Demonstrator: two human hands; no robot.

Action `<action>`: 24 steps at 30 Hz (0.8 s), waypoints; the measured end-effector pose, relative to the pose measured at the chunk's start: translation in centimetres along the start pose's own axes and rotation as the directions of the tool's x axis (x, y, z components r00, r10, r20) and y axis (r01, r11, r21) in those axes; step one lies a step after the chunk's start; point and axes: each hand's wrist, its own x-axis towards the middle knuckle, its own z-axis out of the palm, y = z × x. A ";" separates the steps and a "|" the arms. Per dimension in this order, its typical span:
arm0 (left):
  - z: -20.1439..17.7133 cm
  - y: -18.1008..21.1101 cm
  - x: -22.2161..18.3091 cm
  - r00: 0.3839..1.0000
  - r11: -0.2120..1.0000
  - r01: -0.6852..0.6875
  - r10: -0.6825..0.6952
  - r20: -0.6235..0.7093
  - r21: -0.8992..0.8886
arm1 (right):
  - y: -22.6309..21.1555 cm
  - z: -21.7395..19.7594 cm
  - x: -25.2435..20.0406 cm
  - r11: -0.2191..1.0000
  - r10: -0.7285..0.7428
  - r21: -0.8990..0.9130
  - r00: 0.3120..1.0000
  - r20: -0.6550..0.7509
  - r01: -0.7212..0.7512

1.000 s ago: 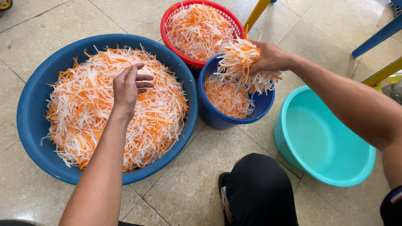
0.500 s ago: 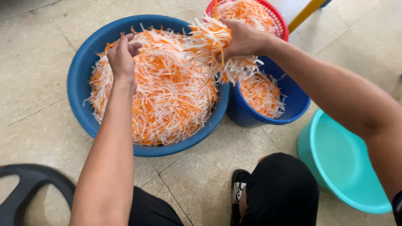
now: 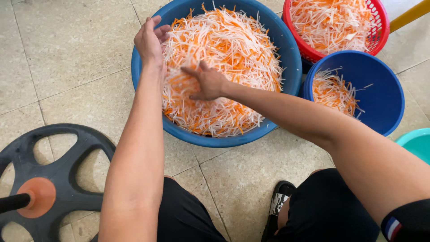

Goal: The person sorts shredded carrots and radishes between several plastic basins and baskets, including pouring water from a bucket to rinse the remaining shreds.

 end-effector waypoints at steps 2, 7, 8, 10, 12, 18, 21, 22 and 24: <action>0.5 0.1 -0.4 1.000 1.000 -0.002 0.002 0.010 0.026 | 0.0 0.7 -0.8 0.971 -0.229 -0.070 0.973 0.028 0.231; 3.1 0.0 -2.2 0.990 0.998 0.024 -0.032 0.138 0.059 | 2.1 -3.8 -4.5 0.913 -0.406 0.169 0.873 0.272 0.372; 3.8 0.1 -2.8 0.983 0.997 0.034 -0.045 0.177 0.064 | 2.5 -5.8 -5.4 0.913 -0.382 0.242 0.894 0.232 0.327; 5.4 -0.1 -4.3 0.968 0.994 0.067 -0.085 0.238 0.080 | 3.3 -9.3 -7.5 0.905 -0.203 0.413 0.956 0.211 0.101; 7.2 0.1 -5.2 0.951 0.990 0.099 -0.123 0.284 0.101 | 4.8 -12.2 -9.5 0.840 0.010 0.533 0.985 0.173 -0.102; 10.8 -0.5 -7.5 0.886 0.979 0.092 -0.165 0.434 0.185 | 18.2 -16.6 -19.5 0.806 0.406 0.473 0.914 -0.003 -0.357; 12.0 -0.4 -8.2 0.865 0.976 0.102 -0.182 0.467 0.191 | 24.7 -14.1 -24.2 0.901 0.387 0.131 0.903 0.187 -0.413; 12.5 -0.4 -8.4 0.857 0.977 0.102 -0.182 0.483 0.187 | 26.1 -12.3 -24.9 0.946 0.311 0.051 0.939 0.149 -0.321; 13.4 -0.7 -8.6 0.844 0.978 0.099 -0.179 0.506 0.181 | 27.9 -8.0 -25.3 0.992 0.125 -0.003 0.992 0.009 -0.125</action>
